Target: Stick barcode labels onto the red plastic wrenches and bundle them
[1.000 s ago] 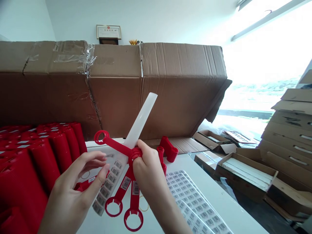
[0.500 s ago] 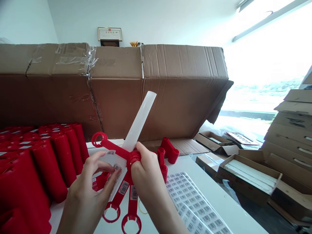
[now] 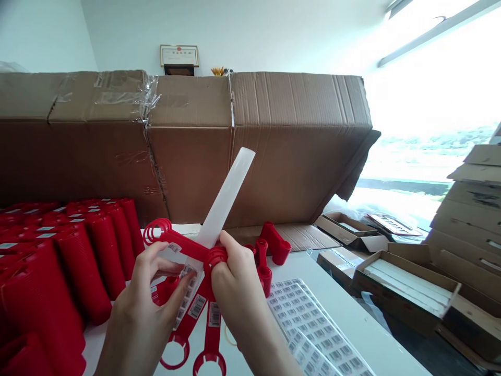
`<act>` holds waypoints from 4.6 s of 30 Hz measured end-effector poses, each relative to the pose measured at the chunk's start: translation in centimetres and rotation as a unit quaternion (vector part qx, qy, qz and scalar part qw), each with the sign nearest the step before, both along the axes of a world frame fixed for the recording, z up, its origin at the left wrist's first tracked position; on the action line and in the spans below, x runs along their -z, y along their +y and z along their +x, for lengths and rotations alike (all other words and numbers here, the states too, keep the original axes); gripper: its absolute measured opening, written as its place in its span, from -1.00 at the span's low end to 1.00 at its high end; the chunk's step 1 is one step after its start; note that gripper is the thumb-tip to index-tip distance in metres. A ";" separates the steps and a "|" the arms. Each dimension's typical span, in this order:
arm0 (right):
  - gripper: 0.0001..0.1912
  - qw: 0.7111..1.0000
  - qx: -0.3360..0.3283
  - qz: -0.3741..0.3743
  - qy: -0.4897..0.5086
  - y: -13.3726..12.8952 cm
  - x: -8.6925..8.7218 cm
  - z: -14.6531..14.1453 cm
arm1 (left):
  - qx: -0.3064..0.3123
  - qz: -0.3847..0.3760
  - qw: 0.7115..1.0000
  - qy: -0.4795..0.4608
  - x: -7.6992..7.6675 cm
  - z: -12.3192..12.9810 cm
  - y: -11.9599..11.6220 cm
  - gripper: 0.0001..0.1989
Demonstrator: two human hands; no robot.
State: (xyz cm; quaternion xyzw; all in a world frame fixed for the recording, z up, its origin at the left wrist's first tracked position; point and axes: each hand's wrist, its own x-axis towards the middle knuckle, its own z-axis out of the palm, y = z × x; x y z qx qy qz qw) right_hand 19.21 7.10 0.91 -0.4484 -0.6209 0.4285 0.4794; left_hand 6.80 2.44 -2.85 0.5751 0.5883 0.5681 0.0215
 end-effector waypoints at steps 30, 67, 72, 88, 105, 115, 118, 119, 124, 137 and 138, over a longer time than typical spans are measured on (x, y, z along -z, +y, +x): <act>-0.89 1.000 0.004 -0.003 -0.017 -0.4 -0.8 0.5 | -0.037 0.028 0.993 0.112 0.1 -0.8 -0.2 -0.54; -0.63 0.999 -0.038 0.001 -0.037 -1.7 -0.7 0.9 | 0.159 -0.168 0.924 -0.304 -3.9 -3.0 -1.9 -0.70; -0.57 0.998 -0.046 0.036 -0.036 -2.2 -0.4 0.6 | 0.127 -0.148 0.937 -0.291 -4.0 -2.7 -1.9 -0.71; -0.54 0.996 -0.046 0.051 -0.056 -2.4 -0.6 0.5 | 0.141 -0.168 0.935 -0.279 -3.9 -3.2 -1.7 -0.65; -0.60 0.995 -0.091 0.015 -0.035 -2.0 -0.3 0.7 | 0.134 -0.148 0.949 -0.243 -2.7 -2.8 -0.3 -0.61; -0.61 0.997 -0.060 -0.019 -0.054 -0.1 0.1 0.5 | 0.090 -0.096 0.963 -0.237 -2.2 -3.9 1.4 -0.48; -0.59 0.996 -0.073 -0.031 -0.038 0.1 -0.1 0.8 | 0.056 0.029 0.967 -0.247 -3.1 -3.8 0.3 -0.69; -0.60 0.996 -0.077 -0.032 -0.034 0.2 -0.1 0.9 | 0.039 0.091 0.963 -0.252 -3.3 -3.6 0.1 -0.72; -0.64 0.996 -0.079 -0.046 -0.006 0.1 -0.4 0.9 | 0.004 0.272 0.958 -0.088 -2.1 -2.9 1.5 -0.45; -0.71 0.994 -0.106 -0.009 -0.006 -0.7 0.0 0.0 | 0.040 0.194 0.980 -0.007 -0.1 -2.6 2.5 -0.27; -0.71 0.995 -0.101 -0.007 -0.007 -0.7 -0.1 0.0 | 0.045 0.192 0.980 -0.020 -0.2 -2.6 2.4 -0.31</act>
